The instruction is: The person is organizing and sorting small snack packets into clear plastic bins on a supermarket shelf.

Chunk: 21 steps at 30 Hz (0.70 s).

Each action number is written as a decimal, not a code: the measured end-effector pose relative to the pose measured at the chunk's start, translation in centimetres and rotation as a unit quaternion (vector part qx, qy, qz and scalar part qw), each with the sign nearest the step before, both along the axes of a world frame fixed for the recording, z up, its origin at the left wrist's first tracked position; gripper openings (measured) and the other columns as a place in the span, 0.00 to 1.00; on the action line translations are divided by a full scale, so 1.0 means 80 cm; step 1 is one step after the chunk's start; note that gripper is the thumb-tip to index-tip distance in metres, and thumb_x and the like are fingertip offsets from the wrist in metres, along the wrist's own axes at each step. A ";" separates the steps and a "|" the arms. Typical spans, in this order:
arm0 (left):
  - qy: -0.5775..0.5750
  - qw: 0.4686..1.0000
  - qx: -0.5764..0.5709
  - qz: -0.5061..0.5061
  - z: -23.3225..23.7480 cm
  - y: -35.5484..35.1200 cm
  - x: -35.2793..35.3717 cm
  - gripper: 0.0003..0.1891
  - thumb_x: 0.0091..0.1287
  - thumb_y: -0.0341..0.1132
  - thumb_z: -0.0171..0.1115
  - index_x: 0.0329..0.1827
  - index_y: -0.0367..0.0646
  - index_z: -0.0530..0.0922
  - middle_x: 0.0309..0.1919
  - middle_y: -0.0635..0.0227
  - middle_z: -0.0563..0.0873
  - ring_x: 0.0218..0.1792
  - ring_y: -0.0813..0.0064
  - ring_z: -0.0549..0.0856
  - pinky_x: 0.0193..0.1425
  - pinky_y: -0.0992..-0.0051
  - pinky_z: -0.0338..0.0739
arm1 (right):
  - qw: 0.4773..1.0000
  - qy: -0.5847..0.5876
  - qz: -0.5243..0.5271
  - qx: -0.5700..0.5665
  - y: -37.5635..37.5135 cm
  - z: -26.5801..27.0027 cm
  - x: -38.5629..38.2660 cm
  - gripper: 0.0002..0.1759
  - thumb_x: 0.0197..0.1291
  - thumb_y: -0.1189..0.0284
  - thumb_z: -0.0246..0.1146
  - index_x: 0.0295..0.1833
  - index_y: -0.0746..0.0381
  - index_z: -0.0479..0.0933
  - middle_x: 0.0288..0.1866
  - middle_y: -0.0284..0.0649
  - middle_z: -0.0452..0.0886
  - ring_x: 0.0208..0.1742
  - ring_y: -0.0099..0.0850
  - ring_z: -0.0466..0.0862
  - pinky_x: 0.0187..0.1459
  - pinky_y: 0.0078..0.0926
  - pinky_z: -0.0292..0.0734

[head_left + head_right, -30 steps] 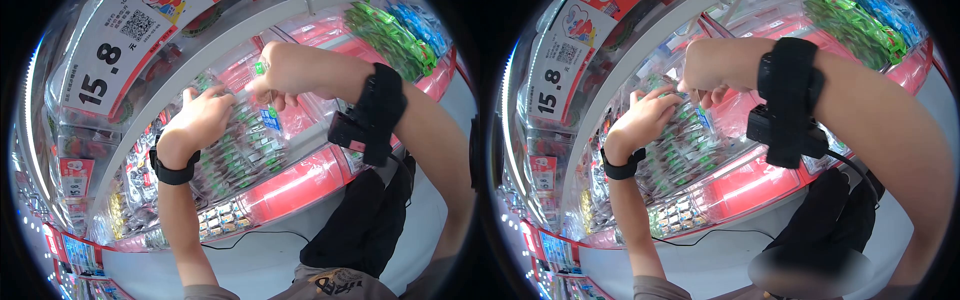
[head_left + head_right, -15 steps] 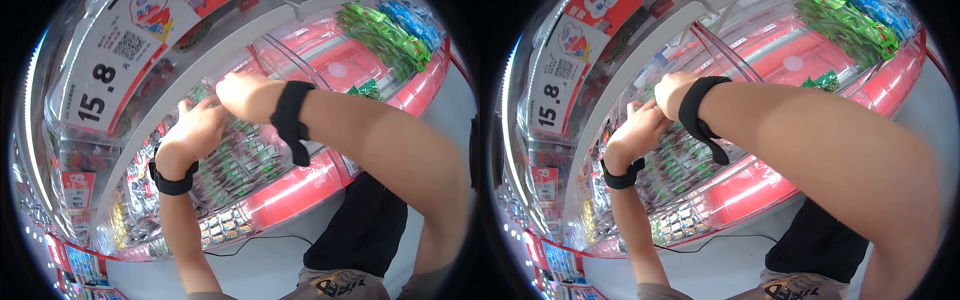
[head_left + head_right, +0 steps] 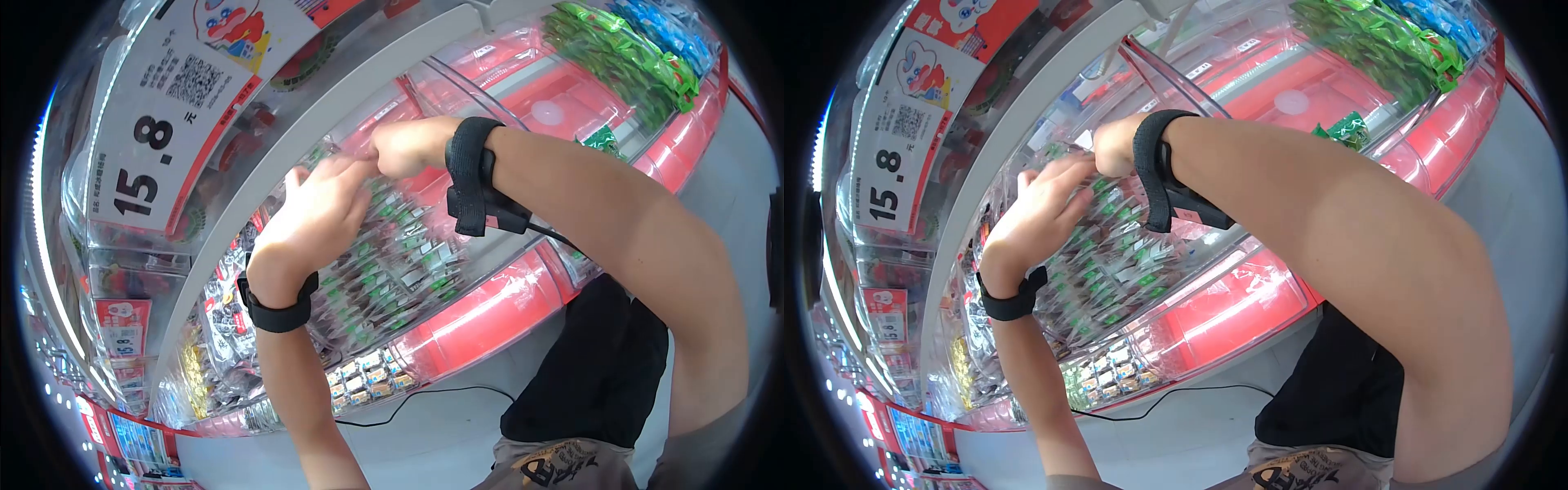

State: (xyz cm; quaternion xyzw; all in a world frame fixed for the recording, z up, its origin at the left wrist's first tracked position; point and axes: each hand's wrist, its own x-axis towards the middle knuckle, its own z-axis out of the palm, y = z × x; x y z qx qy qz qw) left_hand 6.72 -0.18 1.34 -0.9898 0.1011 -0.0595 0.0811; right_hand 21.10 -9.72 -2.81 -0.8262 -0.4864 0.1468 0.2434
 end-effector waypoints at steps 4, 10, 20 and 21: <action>0.060 0.997 0.015 0.047 0.006 -0.005 0.001 0.16 0.70 0.33 0.50 0.59 0.44 0.74 0.59 0.58 0.77 0.61 0.62 0.73 0.65 0.61 0.57 | 0.999 0.020 0.005 0.038 0.000 -0.010 0.001 0.18 0.54 0.79 0.55 0.51 0.67 0.80 0.41 0.52 0.84 0.44 0.40 0.84 0.41 0.37 0.78; 0.066 0.996 0.011 0.053 0.006 -0.004 0.000 0.16 0.69 0.32 0.50 0.59 0.45 0.74 0.61 0.58 0.75 0.64 0.63 0.71 0.68 0.59 0.55 | 0.991 0.072 -0.065 0.091 -0.005 -0.017 -0.011 0.17 0.55 0.70 0.57 0.47 0.66 0.82 0.47 0.54 0.83 0.49 0.45 0.83 0.50 0.39 0.77; 0.073 0.996 0.025 0.052 0.010 -0.008 0.000 0.15 0.69 0.33 0.49 0.57 0.44 0.74 0.61 0.55 0.75 0.65 0.61 0.71 0.67 0.55 0.56 | 0.999 -0.002 0.028 0.021 -0.041 0.021 -0.039 0.15 0.52 0.73 0.54 0.41 0.71 0.80 0.37 0.55 0.83 0.35 0.46 0.85 0.34 0.42 0.80; 0.070 0.996 0.034 0.049 0.010 -0.004 0.000 0.15 0.69 0.34 0.49 0.56 0.44 0.74 0.61 0.56 0.75 0.64 0.61 0.72 0.66 0.53 0.58 | 0.998 -0.050 0.030 0.026 -0.039 0.023 -0.041 0.14 0.51 0.73 0.56 0.39 0.70 0.81 0.35 0.55 0.83 0.33 0.46 0.85 0.33 0.42 0.80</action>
